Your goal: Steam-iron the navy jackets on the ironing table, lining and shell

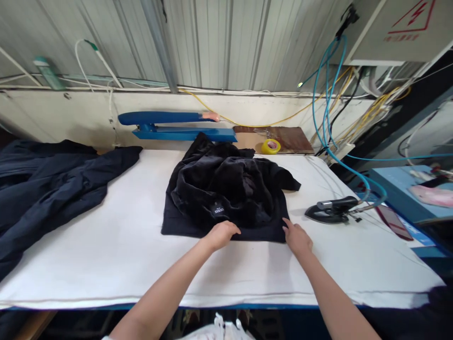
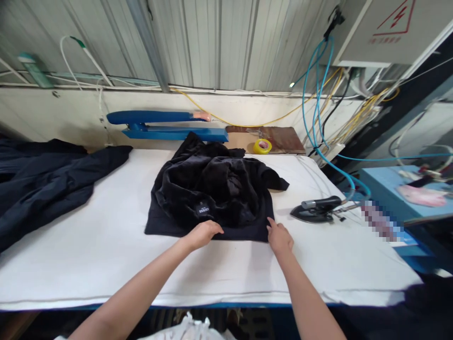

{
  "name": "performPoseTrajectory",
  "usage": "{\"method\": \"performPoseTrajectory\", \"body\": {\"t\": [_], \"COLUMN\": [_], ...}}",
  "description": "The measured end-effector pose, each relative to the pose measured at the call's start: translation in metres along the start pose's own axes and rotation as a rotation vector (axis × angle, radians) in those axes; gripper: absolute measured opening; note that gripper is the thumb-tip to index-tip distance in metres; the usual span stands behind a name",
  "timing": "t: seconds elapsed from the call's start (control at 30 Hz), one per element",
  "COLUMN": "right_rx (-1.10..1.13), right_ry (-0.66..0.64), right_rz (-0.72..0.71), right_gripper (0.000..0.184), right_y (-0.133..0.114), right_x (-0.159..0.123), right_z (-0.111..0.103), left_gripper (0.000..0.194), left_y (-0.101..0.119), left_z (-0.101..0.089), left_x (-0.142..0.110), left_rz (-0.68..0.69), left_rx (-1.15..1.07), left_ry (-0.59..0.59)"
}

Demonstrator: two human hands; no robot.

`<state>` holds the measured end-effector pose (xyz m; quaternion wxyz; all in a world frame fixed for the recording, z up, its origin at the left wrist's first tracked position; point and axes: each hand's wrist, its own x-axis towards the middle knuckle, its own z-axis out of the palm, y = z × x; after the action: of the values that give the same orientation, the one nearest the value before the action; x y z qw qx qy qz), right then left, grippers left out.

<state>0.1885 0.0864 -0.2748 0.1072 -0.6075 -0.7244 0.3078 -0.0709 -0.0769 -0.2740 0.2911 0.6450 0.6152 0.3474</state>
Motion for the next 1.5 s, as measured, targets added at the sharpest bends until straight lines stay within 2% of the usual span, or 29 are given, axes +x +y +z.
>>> {"method": "performPoseTrajectory", "body": {"t": [0.07, 0.13, 0.17, 0.23, 0.3, 0.37, 0.43, 0.53, 0.67, 0.73, 0.83, 0.93, 1.0, 1.03, 1.17, 1.3, 1.37, 1.5], "right_rx": [-0.211, -0.495, -0.602, -0.75, -0.839, -0.872, -0.88, -0.878, -0.775, -0.731, -0.699, -0.645, -0.592, -0.568, -0.514, -0.596, -0.674, -0.821], "right_ry": [0.158, 0.332, 0.363, 0.301, 0.148, 0.018, -0.026, -0.099, -0.417, -0.478, -0.461, -0.414, -0.417, -0.433, -0.508, -0.481, -0.463, -0.445], "right_rz": [-0.104, -0.238, -0.285, -0.324, -0.318, -0.312, -0.335, -0.401, -0.387, -0.361, -0.351, -0.359, -0.415, -0.451, -0.541, -0.58, -0.601, -0.654], "right_gripper": [0.043, 0.046, 0.049, 0.055, 0.062, 0.064, 0.061, 0.051, 0.053, 0.056, 0.057, 0.058, 0.058, 0.056, 0.044, 0.043, 0.048, 0.059], "right_y": [0.005, 0.017, 0.026, 0.046, 0.065, 0.077, 0.079, 0.067, 0.05, 0.047, 0.042, 0.023, 0.001, -0.012, -0.064, -0.094, -0.1, -0.106], "right_x": [0.015, 0.038, 0.052, 0.08, 0.105, 0.124, 0.135, 0.136, 0.113, 0.095, 0.073, 0.056, 0.044, 0.037, 0.011, 0.003, 0.006, 0.01], "right_z": [-0.034, -0.079, -0.101, -0.14, -0.166, -0.18, -0.184, -0.182, -0.171, -0.162, -0.153, -0.149, -0.142, -0.135, -0.086, -0.041, -0.032, -0.034], "left_gripper": [0.031, 0.029, 0.029, 0.031, 0.034, 0.038, 0.044, 0.06, 0.075, 0.079, 0.079, 0.053, 0.035, 0.033, 0.034, 0.043, 0.046, 0.046], "left_y": [0.007, 0.011, 0.012, 0.015, 0.018, 0.021, 0.023, 0.023, 0.023, 0.025, 0.027, 0.028, 0.025, 0.023, 0.012, -0.002, -0.01, -0.026], "left_z": [0.019, 0.032, 0.037, 0.047, 0.055, 0.062, 0.066, 0.07, 0.072, 0.072, 0.064, 0.048, 0.035, 0.029, 0.009, -0.004, -0.01, -0.033], "left_x": [0.017, 0.03, 0.035, 0.043, 0.048, 0.05, 0.052, 0.053, 0.056, 0.057, 0.053, 0.038, 0.021, 0.012, -0.016, -0.028, -0.032, -0.04], "left_rz": [-0.012, -0.038, -0.025, 0.028, 0.052, 0.03, -0.02, -0.099, -0.125, -0.127, -0.115, -0.033, -0.014, -0.03, -0.11, -0.07, -0.055, -0.08], "left_rx": [0.084, 0.202, 0.265, 0.382, 0.446, 0.442, 0.397, 0.308, 0.221, 0.205, 0.182, 0.221, 0.32, 0.377, 0.481, 0.494, 0.546, 0.627], "left_ry": [-0.033, -0.045, -0.063, -0.101, -0.115, -0.119, -0.12, -0.069, 0.035, 0.035, 0.009, 0.062, 0.126, 0.149, 0.16, 0.158, 0.188, 0.29]}}
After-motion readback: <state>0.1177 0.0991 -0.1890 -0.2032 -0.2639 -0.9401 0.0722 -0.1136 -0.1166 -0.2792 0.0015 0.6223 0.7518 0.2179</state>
